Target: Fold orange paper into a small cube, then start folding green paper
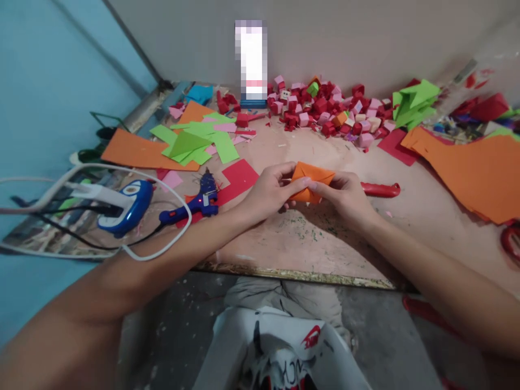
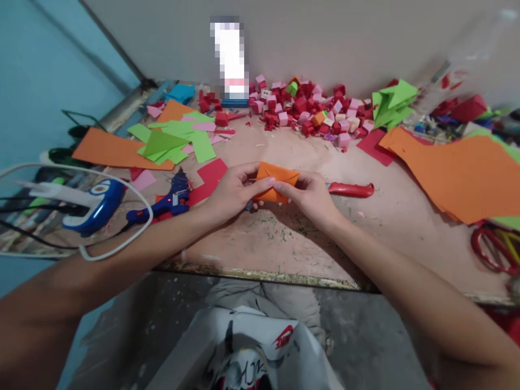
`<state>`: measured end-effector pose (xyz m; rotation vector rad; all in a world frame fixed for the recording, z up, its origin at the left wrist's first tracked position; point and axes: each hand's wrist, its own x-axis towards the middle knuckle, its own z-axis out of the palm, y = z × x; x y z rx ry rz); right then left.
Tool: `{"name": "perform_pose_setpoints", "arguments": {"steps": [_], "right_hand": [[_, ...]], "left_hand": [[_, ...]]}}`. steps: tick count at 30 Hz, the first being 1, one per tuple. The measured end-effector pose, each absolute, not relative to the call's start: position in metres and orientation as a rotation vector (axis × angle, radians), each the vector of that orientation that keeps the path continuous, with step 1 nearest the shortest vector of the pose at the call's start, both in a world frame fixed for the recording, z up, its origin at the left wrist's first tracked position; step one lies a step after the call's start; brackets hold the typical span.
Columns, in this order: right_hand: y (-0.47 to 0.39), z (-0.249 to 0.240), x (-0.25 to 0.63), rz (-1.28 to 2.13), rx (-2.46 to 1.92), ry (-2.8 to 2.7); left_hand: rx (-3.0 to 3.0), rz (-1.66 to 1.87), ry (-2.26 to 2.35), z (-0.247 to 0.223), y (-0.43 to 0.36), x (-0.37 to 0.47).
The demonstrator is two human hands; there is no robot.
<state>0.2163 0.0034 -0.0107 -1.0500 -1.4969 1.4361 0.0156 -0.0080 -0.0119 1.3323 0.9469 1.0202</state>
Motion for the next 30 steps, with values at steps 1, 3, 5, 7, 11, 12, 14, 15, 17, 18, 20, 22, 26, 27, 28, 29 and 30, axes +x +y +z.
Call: {"name": "perform_pose_setpoints", "arguments": {"steps": [1,3,5,7,11,12,14,15,17,18,20,22,26,27,28,29,30], "right_hand": [[0.003,-0.012,0.216,1.44,-1.057,-1.488],[0.002,-0.012,0.217,1.428,-1.057,-1.455],[0.0,-0.01,0.216,1.482,-1.045,-1.416],[-0.002,-0.008,0.215,1.558,-1.016,-1.388],[-0.005,-0.007,0.212,1.564,-0.957,-1.376],[-0.005,-0.008,0.211,1.554,-0.965,-1.377],[-0.003,-0.009,0.211,1.511,-0.983,-1.393],[-0.002,-0.01,0.211,1.509,-0.982,-1.417],[0.0,-0.011,0.21,1.492,-0.971,-1.433],[0.001,-0.012,0.209,1.483,-0.962,-1.446],[0.002,-0.012,0.208,1.468,-0.959,-1.47],[0.001,-0.012,0.207,1.463,-0.964,-1.483],[0.0,-0.011,0.207,1.459,-0.963,-1.521],[0.0,-0.011,0.208,1.462,-0.961,-1.522],[-0.001,-0.01,0.209,1.466,-0.957,-1.511],[-0.001,-0.011,0.209,1.469,-0.952,-1.487],[-0.001,-0.011,0.21,1.466,-0.948,-1.455]], "left_hand": [[1.34,1.029,0.936,-0.012,-0.008,0.015],[1.351,1.072,0.927,-0.011,-0.007,0.014],[1.349,1.07,0.935,-0.011,-0.006,0.013],[1.352,1.063,0.949,-0.011,-0.006,0.013],[1.341,1.075,0.974,-0.01,-0.005,0.013],[1.344,1.085,0.978,-0.01,-0.005,0.013],[1.347,1.1,0.952,-0.01,-0.005,0.014],[1.354,1.115,0.938,-0.01,-0.004,0.014],[1.401,1.173,0.898,-0.011,-0.002,0.015],[1.404,1.19,0.884,-0.012,-0.001,0.015],[1.395,1.179,0.877,-0.014,0.001,0.014],[1.378,1.143,0.888,-0.017,0.003,0.014],[1.373,1.095,0.912,-0.018,0.002,0.013],[1.376,1.098,0.916,-0.018,0.001,0.013],[1.38,1.106,0.92,-0.017,0.001,0.013],[1.383,1.115,0.923,-0.016,0.0,0.013],[1.387,1.121,0.929,-0.014,0.0,0.013]]}}
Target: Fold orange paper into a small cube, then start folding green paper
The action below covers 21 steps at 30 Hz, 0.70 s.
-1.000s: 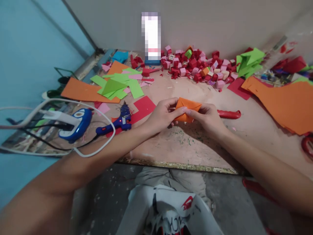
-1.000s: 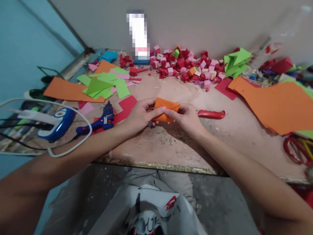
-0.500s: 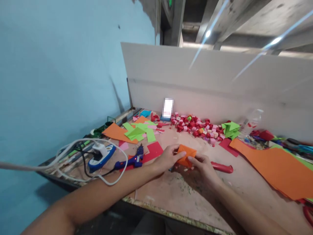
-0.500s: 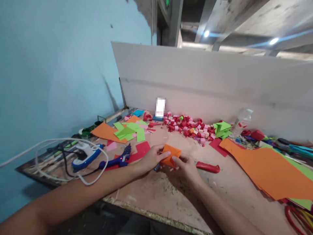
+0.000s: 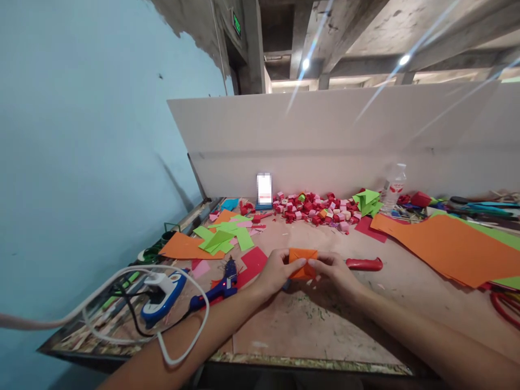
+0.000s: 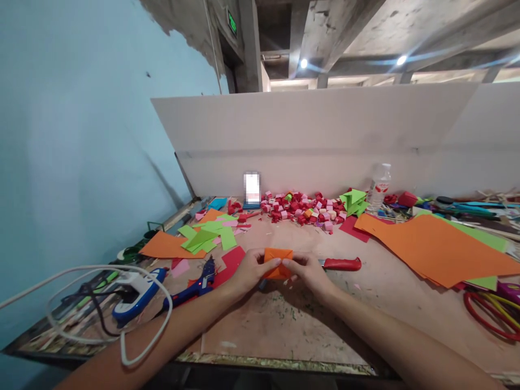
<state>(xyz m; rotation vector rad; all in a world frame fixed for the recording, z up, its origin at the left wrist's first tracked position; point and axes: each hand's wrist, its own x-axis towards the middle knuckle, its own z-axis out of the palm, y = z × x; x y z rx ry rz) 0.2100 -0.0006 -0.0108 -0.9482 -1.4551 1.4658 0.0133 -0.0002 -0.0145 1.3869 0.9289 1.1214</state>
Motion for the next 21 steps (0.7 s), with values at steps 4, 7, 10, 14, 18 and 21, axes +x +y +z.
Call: {"name": "perform_pose_setpoints", "arguments": {"steps": [4,7,10,14,18,21], "right_hand": [[0.0012,-0.0116,0.2109,1.393,-0.94,-1.336],[0.0024,-0.0121,0.2109,1.423,-0.928,-1.305],[0.0026,-0.0134,0.2108,1.455,-0.915,-1.282],[0.0035,-0.0152,0.2113,1.47,-0.91,-1.229],[0.005,-0.015,0.2131,1.415,-0.94,-1.293],[0.0054,-0.0147,0.2143,1.362,-0.988,-1.334]], "left_hand": [[1.399,1.106,0.951,-0.0105,-0.0019,0.0141],[1.383,1.106,0.992,-0.0109,-0.0019,0.0139],[1.397,1.098,1.026,-0.0136,-0.0005,0.0124],[1.406,1.083,1.03,-0.0161,0.0009,0.011],[1.382,1.098,1.008,-0.0152,0.0008,0.0116],[1.377,1.087,0.986,-0.0155,0.0016,0.0115]]}}
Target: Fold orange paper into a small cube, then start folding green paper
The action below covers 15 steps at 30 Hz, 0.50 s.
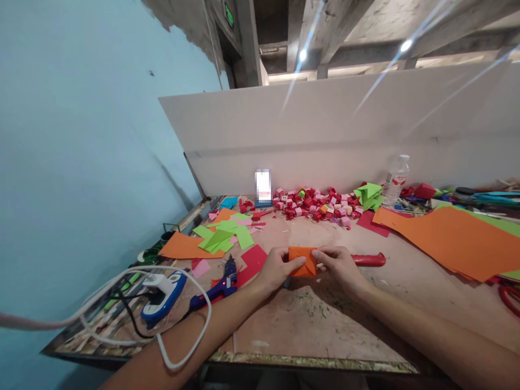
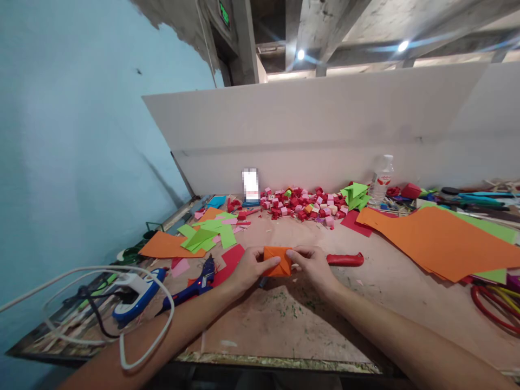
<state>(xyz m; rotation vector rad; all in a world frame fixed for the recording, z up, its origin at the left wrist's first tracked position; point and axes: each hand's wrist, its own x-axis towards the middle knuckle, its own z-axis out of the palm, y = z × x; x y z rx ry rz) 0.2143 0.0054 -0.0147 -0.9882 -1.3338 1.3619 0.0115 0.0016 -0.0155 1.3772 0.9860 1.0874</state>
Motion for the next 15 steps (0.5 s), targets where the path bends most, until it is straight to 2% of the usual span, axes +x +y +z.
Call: {"name": "perform_pose_setpoints", "arguments": {"steps": [15], "right_hand": [[0.0021,-0.012,0.2144,1.405,-0.983,-1.253]], "left_hand": [[1.381,1.031,0.998,-0.0173,0.0019,0.0098]]}}
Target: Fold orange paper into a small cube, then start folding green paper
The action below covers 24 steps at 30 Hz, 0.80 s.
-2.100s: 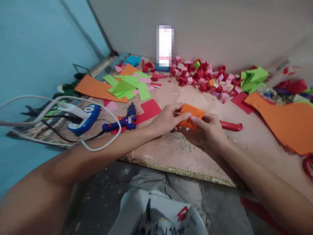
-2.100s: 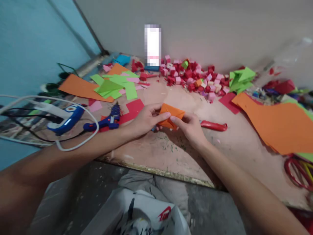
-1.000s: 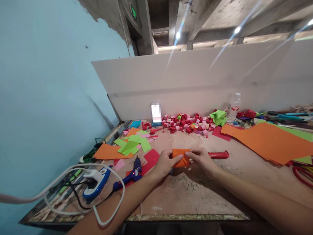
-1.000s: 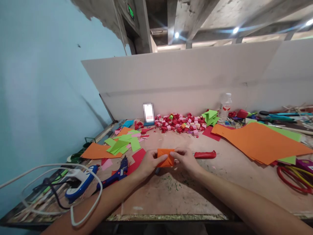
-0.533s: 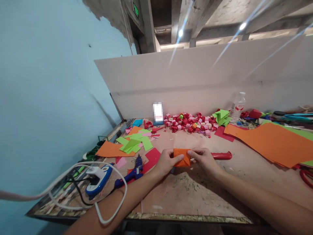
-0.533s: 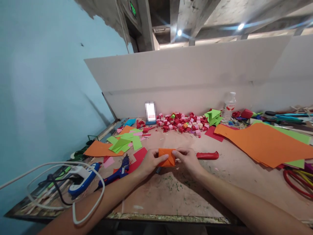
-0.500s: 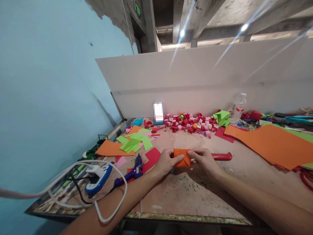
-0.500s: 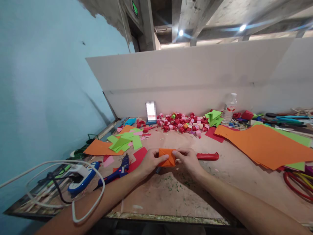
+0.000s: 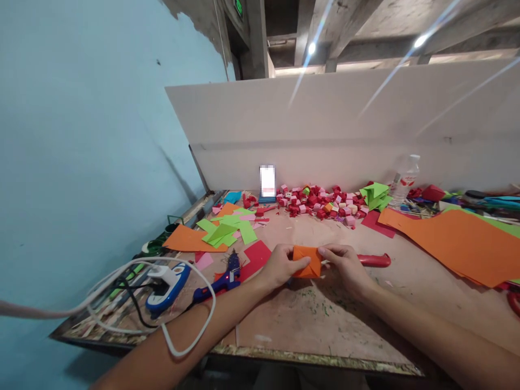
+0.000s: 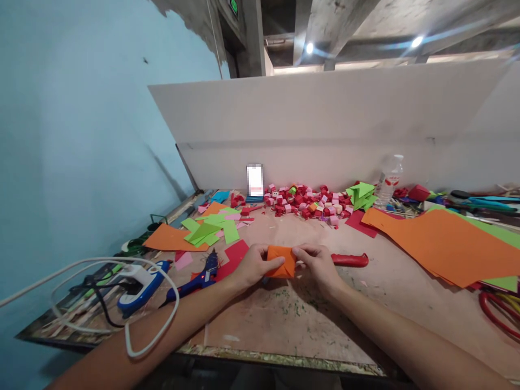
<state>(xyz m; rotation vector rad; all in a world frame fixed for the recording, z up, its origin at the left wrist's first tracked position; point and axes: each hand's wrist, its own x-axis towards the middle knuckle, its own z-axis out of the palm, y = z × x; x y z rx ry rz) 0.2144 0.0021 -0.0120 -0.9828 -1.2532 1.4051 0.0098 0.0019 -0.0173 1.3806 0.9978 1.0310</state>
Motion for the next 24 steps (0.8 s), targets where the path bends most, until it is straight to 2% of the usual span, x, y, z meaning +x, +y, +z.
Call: {"name": "perform_pose_setpoints", "arguments": {"steps": [8,15,24], "right_hand": [[0.0021,-0.0113,0.2116,1.488,-0.948,-1.195],[0.0036,-0.0073,0.2171,1.627,-0.984,-1.517],[0.0016,-0.0084,0.2141,1.715,-0.953,-1.5]], "left_hand": [[1.395,1.047,1.026,-0.0109,0.0007,0.0068],[1.388,1.117,1.044,-0.011,0.0024,0.0065],[1.37,1.119,1.057,-0.0103,0.0007,0.0063]]}}
